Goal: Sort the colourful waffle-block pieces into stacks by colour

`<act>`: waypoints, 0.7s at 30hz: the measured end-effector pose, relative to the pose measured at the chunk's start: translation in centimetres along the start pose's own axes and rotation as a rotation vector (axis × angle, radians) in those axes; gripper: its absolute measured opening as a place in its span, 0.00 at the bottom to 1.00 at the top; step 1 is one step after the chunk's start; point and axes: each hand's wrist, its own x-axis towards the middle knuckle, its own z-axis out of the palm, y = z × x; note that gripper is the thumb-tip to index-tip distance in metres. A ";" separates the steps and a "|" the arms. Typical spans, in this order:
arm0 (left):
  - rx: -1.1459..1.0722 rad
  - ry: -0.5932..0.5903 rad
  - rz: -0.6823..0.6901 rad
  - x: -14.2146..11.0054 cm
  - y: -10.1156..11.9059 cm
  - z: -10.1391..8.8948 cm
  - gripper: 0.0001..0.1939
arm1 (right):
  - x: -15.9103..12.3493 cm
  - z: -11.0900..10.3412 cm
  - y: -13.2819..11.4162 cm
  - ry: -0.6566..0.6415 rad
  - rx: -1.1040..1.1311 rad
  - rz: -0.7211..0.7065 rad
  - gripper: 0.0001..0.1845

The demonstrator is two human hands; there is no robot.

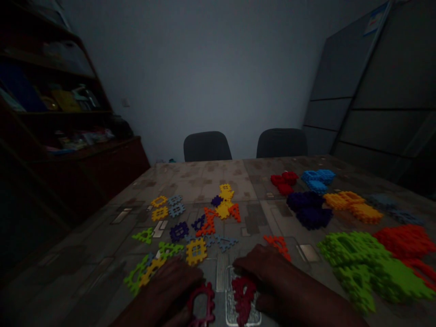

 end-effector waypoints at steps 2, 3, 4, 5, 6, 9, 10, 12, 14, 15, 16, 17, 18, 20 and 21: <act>-0.017 -0.007 -0.012 -0.2 -0.2 0.6 0.29 | 0.4 0.3 -0.8 -0.026 -0.019 -0.031 0.36; -0.021 -0.011 -0.013 -0.3 -0.2 0.8 0.31 | 0.6 0.5 -1.0 -0.016 -0.033 -0.053 0.34; -0.022 -0.010 -0.010 -0.2 -0.2 0.9 0.34 | 0.7 0.8 -1.0 -0.001 -0.047 -0.077 0.32; -0.018 -0.012 -0.003 0.0 -0.2 0.9 0.36 | 0.9 1.1 -0.9 0.015 -0.057 -0.097 0.30; -0.009 -0.017 0.004 0.2 -0.1 0.8 0.36 | 1.0 1.4 -0.7 0.025 -0.064 -0.114 0.29; 0.003 -0.049 0.031 1.0 0.4 0.5 0.33 | 1.2 2.0 -0.4 0.029 -0.083 -0.131 0.30; -0.003 -0.068 0.036 1.2 0.6 0.4 0.33 | 1.3 2.1 -0.4 0.031 -0.089 -0.134 0.29; -0.023 -0.091 0.009 1.2 0.8 0.6 0.32 | 1.4 2.3 -0.6 0.033 -0.101 -0.145 0.28; -0.044 -0.095 -0.040 0.8 0.9 1.2 0.31 | 1.4 2.3 -0.6 0.016 -0.111 -0.155 0.28; -0.051 -0.098 -0.060 0.5 0.8 1.4 0.31 | 1.4 2.3 -0.6 0.003 -0.108 -0.154 0.30; -0.053 -0.103 -0.072 0.3 0.8 1.7 0.31 | 1.2 2.2 -0.4 -0.013 -0.099 -0.153 0.33; -0.051 -0.112 -0.073 0.1 0.7 1.8 0.32 | 1.0 2.2 -0.2 -0.018 -0.087 -0.152 0.37; -0.043 -0.117 -0.072 -0.1 0.6 1.9 0.33 | 0.8 2.2 0.0 -0.017 -0.076 -0.150 0.42; -0.017 -0.110 -0.066 -0.4 0.4 1.9 0.36 | 0.5 2.2 0.6 -0.012 -0.058 -0.135 0.51; -0.004 -0.103 -0.064 -0.5 0.3 1.9 0.38 | 0.4 2.3 0.9 -0.008 -0.053 -0.129 0.55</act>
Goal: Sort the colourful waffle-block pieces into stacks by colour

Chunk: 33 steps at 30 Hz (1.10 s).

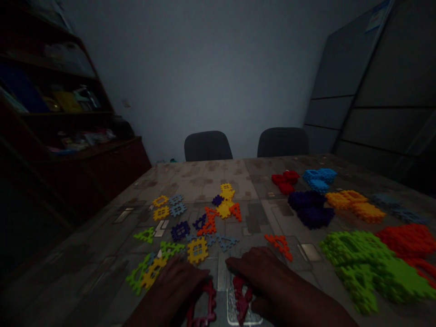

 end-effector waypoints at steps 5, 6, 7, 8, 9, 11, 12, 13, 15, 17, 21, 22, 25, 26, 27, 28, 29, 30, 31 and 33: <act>0.007 -0.062 -0.070 -0.3 0.0 0.5 0.43 | 0.3 0.8 0.8 0.042 -0.018 -0.012 0.49; 0.001 -0.073 -0.077 -0.3 0.1 0.6 0.45 | 0.4 0.8 0.9 0.045 -0.022 -0.013 0.45; -0.004 -0.076 -0.081 -0.4 0.1 0.7 0.46 | 0.5 0.9 1.0 0.041 -0.023 -0.009 0.42; -0.008 -0.075 -0.084 -0.4 0.1 0.8 0.47 | 0.5 0.9 1.0 0.038 -0.021 -0.003 0.40; -0.010 -0.076 -0.088 -0.4 0.2 0.9 0.48 | 0.4 0.8 1.0 0.033 -0.017 0.001 0.38; -0.008 -0.089 -0.102 -0.4 0.1 0.8 0.49 | 0.2 0.7 1.2 0.033 -0.015 0.009 0.39; -0.006 -0.098 -0.107 -0.4 0.1 0.8 0.49 | 0.1 0.7 1.3 0.038 -0.017 0.010 0.41; -0.005 -0.106 -0.110 -0.4 0.0 0.7 0.50 | 0.0 0.7 1.4 0.045 -0.021 0.010 0.43; -0.006 -0.115 -0.105 -0.4 -0.2 0.6 0.50 | -0.1 0.8 1.5 0.065 -0.038 0.009 0.46; -0.014 -0.118 -0.089 -0.5 -0.4 0.6 0.50 | 0.0 0.9 1.6 0.080 -0.050 0.006 0.45; 0.002 -0.105 -0.077 -0.6 -0.7 0.9 0.42 | 0.7 0.9 0.8 0.044 -0.058 0.036 0.40; 0.008 -0.098 -0.078 -0.6 -0.8 1.0 0.41 | 0.9 0.7 0.4 0.026 -0.063 0.064 0.37; 0.004 -0.092 -0.080 -0.8 -0.9 1.2 0.44 | 1.2 0.1 -0.9 -0.013 -0.080 0.139 0.23; 0.003 -0.093 -0.072 -0.8 -1.0 1.2 0.45 | 1.2 0.0 -1.2 -0.021 -0.084 0.144 0.20; 0.006 -0.095 -0.061 -0.9 -1.1 1.2 0.45 | 1.2 -0.2 -1.4 -0.022 -0.086 0.140 0.19; 0.014 -0.093 -0.051 -0.9 -1.2 1.3 0.44 | 1.1 -0.3 -1.6 -0.022 -0.086 0.125 0.20; 0.025 -0.086 -0.039 -0.9 -1.3 1.3 0.43 | 1.0 -0.4 -1.7 -0.017 -0.086 0.110 0.21; 0.035 -0.082 -0.033 -1.0 -1.4 1.3 0.42 | 1.0 -0.4 -1.8 -0.013 -0.087 0.099 0.20; 0.042 -0.083 -0.034 -1.0 -1.5 1.4 0.41 | 1.0 -0.5 -2.0 -0.007 -0.090 0.092 0.19; 0.046 -0.081 -0.040 -1.1 -1.6 1.5 0.39 | 1.2 -0.7 -2.2 -0.014 -0.113 0.103 0.16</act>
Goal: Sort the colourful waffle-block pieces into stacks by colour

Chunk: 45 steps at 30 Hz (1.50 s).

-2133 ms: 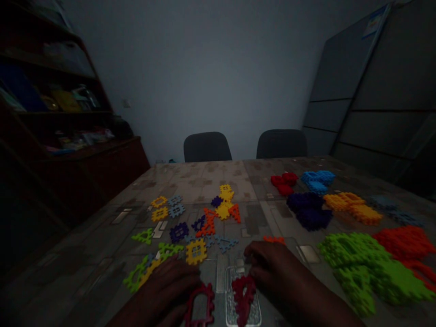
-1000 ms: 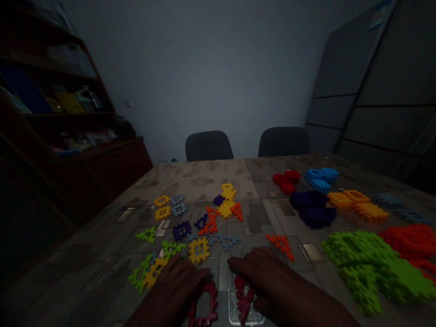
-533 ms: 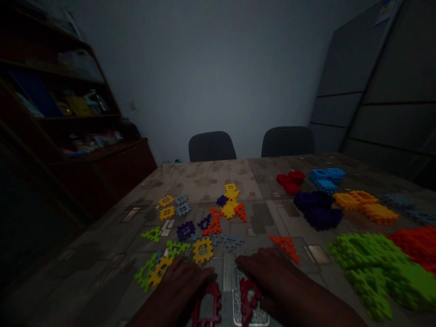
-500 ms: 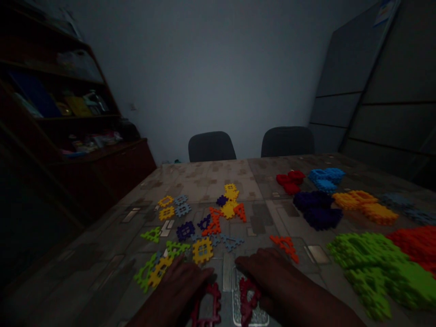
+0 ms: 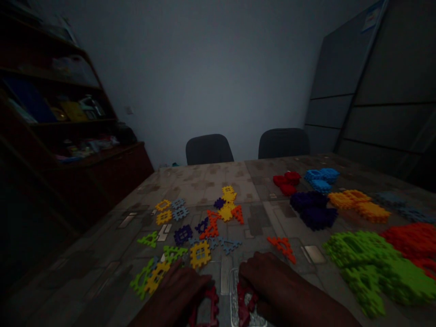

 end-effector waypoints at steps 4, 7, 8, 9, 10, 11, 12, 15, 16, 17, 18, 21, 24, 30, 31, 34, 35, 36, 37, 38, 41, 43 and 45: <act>0.002 0.035 0.016 -0.1 0.0 0.3 0.39 | 0.4 -0.3 -0.5 -0.028 -0.053 0.022 0.13; -0.029 0.027 0.009 0.0 0.1 0.4 0.39 | 0.6 -0.3 -0.6 -0.012 -0.069 0.012 0.12; -0.041 0.020 0.005 0.0 0.1 0.4 0.38 | 0.6 -0.3 -0.7 -0.018 -0.078 0.017 0.12; -0.052 0.017 0.004 0.0 0.1 0.5 0.38 | 0.7 -0.3 -0.7 -0.025 -0.087 0.018 0.11; -0.058 0.016 0.001 0.0 0.1 0.5 0.37 | 0.7 -0.3 -0.7 -0.027 -0.093 0.014 0.10; -0.062 0.018 -0.004 0.0 0.0 0.6 0.37 | 0.8 -0.3 -0.6 -0.024 -0.096 0.009 0.09; -0.061 0.025 -0.006 0.0 0.0 0.6 0.37 | 0.8 -0.2 -0.6 -0.019 -0.099 0.004 0.09; -0.041 0.047 0.002 -0.1 -0.1 0.8 0.35 | 1.0 0.3 0.0 0.008 -0.114 0.002 0.07; -0.033 0.055 0.006 -0.1 -0.2 0.9 0.34 | 1.1 0.5 0.3 0.016 -0.114 0.000 0.06; -0.027 0.061 0.012 -0.1 -0.2 0.9 0.33 | 1.1 0.7 0.6 0.025 -0.110 -0.007 0.05; -0.024 0.066 0.014 -0.1 -0.2 0.9 0.33 | 1.2 0.9 0.9 0.035 -0.101 -0.023 0.04; -0.045 0.049 0.008 -0.1 -0.1 0.8 0.32 | 1.1 1.2 1.6 0.034 -0.079 -0.083 0.03; -0.068 0.038 0.001 0.0 0.0 0.6 0.35 | 0.9 1.2 1.7 0.049 -0.086 -0.120 0.05; -0.035 0.020 -0.024 0.2 0.4 0.2 0.38 | 0.6 0.2 0.6 0.039 -0.083 -0.098 0.05; -0.043 0.014 -0.018 0.2 0.4 0.2 0.40 | 0.5 -0.1 0.3 0.027 -0.068 -0.069 0.06; -0.049 0.015 -0.013 0.2 0.5 0.1 0.41 | 0.2 -0.9 -0.3 -0.015 -0.028 0.021 0.14; -0.041 0.026 -0.016 0.2 0.5 0.1 0.40 | 0.1 -1.1 -0.4 -0.026 -0.017 0.039 0.17; -0.034 0.037 -0.015 0.2 0.5 0.0 0.38 | 0.1 -1.2 -0.5 -0.035 -0.010 0.053 0.19; -0.028 0.050 -0.008 0.2 0.5 -0.1 0.37 | 0.1 -1.2 -0.6 -0.045 -0.003 0.066 0.21; -0.023 0.056 -0.001 0.3 0.5 -0.2 0.36 | 0.1 -1.2 -0.6 -0.057 0.002 0.079 0.22; -0.012 0.045 -0.016 0.4 0.7 -0.7 0.35 | 0.2 -1.1 -0.7 -0.095 0.019 0.114 0.28; -0.004 0.039 -0.043 0.5 0.9 -1.1 0.33 | 0.1 -1.0 -0.6 -0.107 0.042 0.128 0.34; 0.002 0.044 -0.052 0.5 1.1 -1.4 0.28 | 0.0 -0.8 -0.3 -0.117 0.056 0.129 0.38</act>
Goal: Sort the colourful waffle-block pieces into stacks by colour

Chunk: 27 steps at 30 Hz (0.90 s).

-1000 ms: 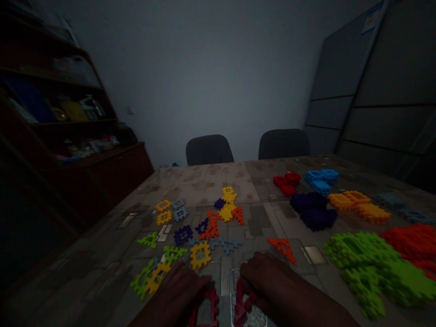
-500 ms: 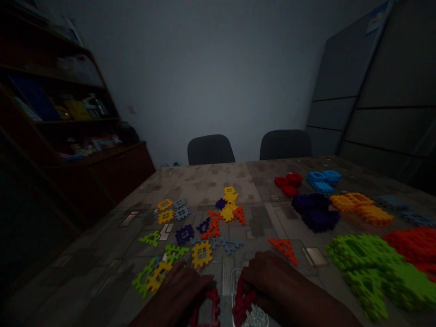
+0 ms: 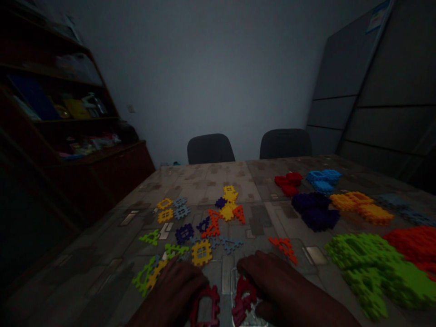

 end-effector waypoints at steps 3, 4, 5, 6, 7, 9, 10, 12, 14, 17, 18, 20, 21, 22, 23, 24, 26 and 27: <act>0.017 0.013 -0.033 0.1 0.3 -0.1 0.20 | 0.0 0.5 0.8 0.008 -0.025 -0.016 0.40; 0.022 0.021 -0.045 0.1 0.4 -0.1 0.18 | 0.0 0.7 1.1 0.012 -0.039 -0.020 0.40; 0.023 0.025 -0.053 0.2 0.5 -0.1 0.17 | 0.0 0.9 1.4 0.019 -0.049 -0.026 0.41; 0.020 0.025 -0.059 0.2 0.6 -0.1 0.16 | 0.1 1.1 1.5 0.026 -0.055 -0.034 0.42; 0.015 0.023 -0.065 0.3 0.8 -0.2 0.16 | 0.2 1.3 1.6 0.031 -0.056 -0.042 0.42; 0.003 0.015 -0.080 0.4 1.0 -0.3 0.15 | 0.4 1.3 1.4 0.045 -0.055 -0.063 0.37; -0.002 0.012 -0.092 0.4 1.1 -0.4 0.15 | 0.5 1.2 1.2 0.060 -0.056 -0.073 0.33; -0.011 0.011 -0.108 0.6 1.2 -0.5 0.14 | 0.7 1.0 0.6 0.080 -0.066 -0.082 0.24; -0.012 0.022 -0.095 0.7 1.2 -0.5 0.13 | 0.7 0.7 0.1 0.090 -0.073 -0.084 0.16; -0.004 0.046 -0.087 0.8 1.3 -0.7 0.09 | 0.7 0.4 -0.3 0.093 -0.063 -0.099 0.11; -0.005 0.049 -0.093 0.9 1.4 -0.8 0.09 | 0.7 0.4 -0.4 0.092 -0.063 -0.102 0.11; -0.014 0.038 -0.105 1.0 1.6 -1.2 0.09 | 0.8 0.5 -0.4 0.083 -0.074 -0.092 0.11; -0.018 0.031 -0.103 1.0 1.8 -1.5 0.09 | 0.9 0.5 -0.4 0.076 -0.086 -0.086 0.10; -0.018 0.026 -0.098 1.1 1.9 -1.7 0.10 | 0.9 0.5 -0.4 0.068 -0.097 -0.081 0.09; -0.014 0.024 -0.093 1.1 2.0 -1.8 0.11 | 1.0 0.5 -0.3 0.061 -0.105 -0.078 0.08; -0.005 0.024 -0.086 1.2 2.1 -2.0 0.12 | 1.0 0.6 -0.3 0.056 -0.108 -0.075 0.08; 0.013 0.029 -0.075 1.2 2.1 -2.1 0.13 | 0.9 0.7 -0.1 0.066 -0.099 -0.079 0.08; 0.018 0.031 -0.070 1.2 2.1 -2.0 0.13 | 0.9 0.8 0.0 0.082 -0.086 -0.087 0.08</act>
